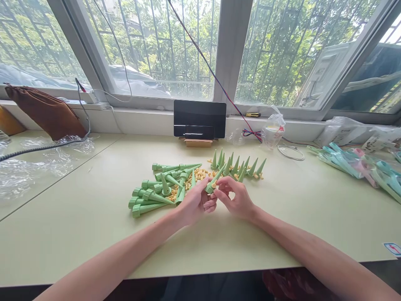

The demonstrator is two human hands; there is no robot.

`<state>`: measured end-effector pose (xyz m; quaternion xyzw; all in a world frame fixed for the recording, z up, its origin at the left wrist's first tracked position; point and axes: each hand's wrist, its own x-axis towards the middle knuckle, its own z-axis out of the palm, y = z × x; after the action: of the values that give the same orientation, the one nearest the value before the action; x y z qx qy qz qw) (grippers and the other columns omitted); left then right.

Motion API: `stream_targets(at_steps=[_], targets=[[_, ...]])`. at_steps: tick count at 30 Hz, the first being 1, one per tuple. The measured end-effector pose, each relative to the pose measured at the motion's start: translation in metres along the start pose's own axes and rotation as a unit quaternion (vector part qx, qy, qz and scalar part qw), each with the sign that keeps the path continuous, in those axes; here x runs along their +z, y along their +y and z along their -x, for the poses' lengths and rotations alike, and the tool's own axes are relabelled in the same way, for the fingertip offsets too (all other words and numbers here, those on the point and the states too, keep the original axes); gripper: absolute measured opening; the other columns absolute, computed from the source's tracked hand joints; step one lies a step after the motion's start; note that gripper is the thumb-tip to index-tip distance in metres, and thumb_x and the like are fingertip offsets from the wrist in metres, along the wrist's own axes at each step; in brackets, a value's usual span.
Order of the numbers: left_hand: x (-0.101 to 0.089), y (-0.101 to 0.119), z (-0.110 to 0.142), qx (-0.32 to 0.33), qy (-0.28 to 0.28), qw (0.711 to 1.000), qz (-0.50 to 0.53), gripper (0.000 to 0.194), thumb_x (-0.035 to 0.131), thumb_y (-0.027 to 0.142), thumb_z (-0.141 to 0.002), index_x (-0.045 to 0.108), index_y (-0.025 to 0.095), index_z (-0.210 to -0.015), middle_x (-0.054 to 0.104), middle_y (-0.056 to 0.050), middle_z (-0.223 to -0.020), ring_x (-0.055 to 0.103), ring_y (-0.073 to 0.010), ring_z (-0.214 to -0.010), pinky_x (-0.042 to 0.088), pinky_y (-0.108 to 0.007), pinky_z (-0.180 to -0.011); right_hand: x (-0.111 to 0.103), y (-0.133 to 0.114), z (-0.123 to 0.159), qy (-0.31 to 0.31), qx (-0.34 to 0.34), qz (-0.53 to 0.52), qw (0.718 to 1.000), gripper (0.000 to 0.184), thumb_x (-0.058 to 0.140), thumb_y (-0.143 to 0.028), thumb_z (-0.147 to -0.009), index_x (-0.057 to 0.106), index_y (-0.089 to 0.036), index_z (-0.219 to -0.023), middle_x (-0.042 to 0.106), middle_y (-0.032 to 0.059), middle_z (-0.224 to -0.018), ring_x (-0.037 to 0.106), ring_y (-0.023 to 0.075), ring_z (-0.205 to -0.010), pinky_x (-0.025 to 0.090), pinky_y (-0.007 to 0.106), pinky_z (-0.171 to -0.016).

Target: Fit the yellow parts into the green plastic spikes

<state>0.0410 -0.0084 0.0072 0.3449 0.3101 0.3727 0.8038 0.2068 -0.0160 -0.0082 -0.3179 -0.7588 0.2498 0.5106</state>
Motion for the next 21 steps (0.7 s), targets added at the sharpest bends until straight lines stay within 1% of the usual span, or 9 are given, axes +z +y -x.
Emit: stream_targets(at_steps=[2, 4, 6, 9, 12, 14, 16, 18, 21], targets=[[0.000, 0.000, -0.001, 0.032, -0.002, 0.999, -0.028, 0.024, 0.051, 0.047, -0.095, 0.047, 0.023, -0.098, 0.051, 0.005, -0.062, 0.038, -0.0065, -0.040, 0.035, -0.018, -0.043, -0.001, 0.002, 0.000, 0.011, 0.012, -0.002, 1.000, 0.023, 0.047, -0.041, -0.099, 0.055, -0.020, -0.093, 0.060, -0.0003, -0.066, 0.060, 0.0129, -0.055, 0.045, 0.024, -0.049], [0.001, -0.001, -0.001, 0.089, 0.002, 0.991, -0.102, 0.029, 0.054, 0.051, -0.093, 0.049, 0.022, -0.093, 0.053, 0.004, -0.065, 0.040, -0.0061, -0.041, 0.038, -0.019, -0.044, -0.002, 0.005, -0.001, 0.040, 0.041, -0.009, 0.998, 0.035, 0.038, -0.047, -0.102, 0.055, -0.020, -0.088, 0.055, -0.0019, -0.061, 0.052, 0.0110, -0.047, 0.042, 0.024, -0.046], [0.000, -0.002, -0.001, 0.152, 0.015, 0.966, -0.207, 0.032, 0.055, 0.053, -0.092, 0.053, 0.021, -0.091, 0.054, 0.004, -0.068, 0.042, -0.0059, -0.042, 0.039, -0.020, -0.044, -0.003, 0.008, -0.002, 0.072, 0.078, -0.021, 0.994, 0.042, 0.033, -0.051, -0.103, 0.054, -0.020, -0.083, 0.050, -0.0036, -0.057, 0.045, 0.0098, -0.041, 0.039, 0.024, -0.042], [0.000, -0.006, 0.000, 0.212, 0.036, 0.918, -0.332, 0.033, 0.053, 0.053, -0.093, 0.058, 0.021, -0.097, 0.055, 0.003, -0.072, 0.043, -0.0062, -0.043, 0.035, -0.020, -0.042, -0.004, 0.011, -0.004, 0.098, 0.113, -0.032, 0.988, 0.042, 0.037, -0.053, -0.101, 0.053, -0.020, -0.081, 0.047, -0.0049, -0.054, 0.043, 0.0096, -0.040, 0.038, 0.024, -0.042], [-0.001, -0.010, 0.001, 0.236, 0.044, 0.874, -0.423, 0.030, 0.053, 0.049, -0.094, 0.061, 0.022, -0.104, 0.059, 0.001, -0.077, 0.039, -0.0058, -0.044, 0.032, -0.021, -0.043, -0.004, 0.011, -0.004, 0.103, 0.114, -0.024, 0.988, 0.037, 0.045, -0.052, -0.099, 0.055, -0.020, -0.083, 0.044, -0.0061, -0.052, 0.042, 0.0103, -0.040, 0.038, 0.025, -0.042], [-0.001, -0.010, 0.002, 0.251, 0.055, 0.848, -0.464, 0.028, 0.055, 0.045, -0.093, 0.063, 0.022, -0.106, 0.062, 0.000, -0.082, 0.040, -0.0062, -0.046, 0.034, -0.022, -0.046, -0.005, 0.011, -0.003, 0.101, 0.110, -0.018, 0.989, 0.035, 0.047, -0.050, -0.099, 0.055, -0.020, -0.082, 0.043, -0.0060, -0.052, 0.042, 0.0104, -0.041, 0.038, 0.025, -0.042], [0.001, -0.009, 0.003, 0.257, 0.067, 0.836, -0.480, 0.027, 0.057, 0.043, -0.092, 0.063, 0.021, -0.107, 0.063, -0.001, -0.086, 0.043, -0.0073, -0.049, 0.038, -0.023, -0.050, -0.005, 0.011, -0.003, 0.098, 0.107, -0.012, 0.989, 0.034, 0.047, -0.049, -0.099, 0.054, -0.021, -0.081, 0.044, -0.0056, -0.053, 0.041, 0.0102, -0.042, 0.037, 0.024, -0.042], [0.003, -0.007, 0.005, 0.256, 0.075, 0.834, -0.484, 0.027, 0.057, 0.041, -0.092, 0.062, 0.021, -0.109, 0.064, -0.003, -0.091, 0.047, -0.0082, -0.050, 0.042, -0.024, -0.053, -0.006, 0.012, -0.003, 0.108, 0.105, -0.006, 0.989, 0.035, 0.047, -0.050, -0.099, 0.053, -0.021, -0.080, 0.042, -0.0059, -0.052, 0.039, 0.0100, -0.041, 0.035, 0.024, -0.041], [0.004, -0.006, 0.007, 0.270, 0.085, 0.827, -0.486, 0.026, 0.056, 0.039, -0.093, 0.060, 0.023, -0.113, 0.063, -0.005, -0.106, 0.052, -0.0091, -0.055, 0.046, -0.025, -0.059, -0.012, 0.016, -0.006, 0.187, 0.094, -0.010, 0.978, 0.038, 0.041, -0.052, -0.100, 0.051, -0.021, -0.079, 0.038, -0.0066, -0.052, 0.035, 0.0098, -0.040, 0.032, 0.024, -0.040]])
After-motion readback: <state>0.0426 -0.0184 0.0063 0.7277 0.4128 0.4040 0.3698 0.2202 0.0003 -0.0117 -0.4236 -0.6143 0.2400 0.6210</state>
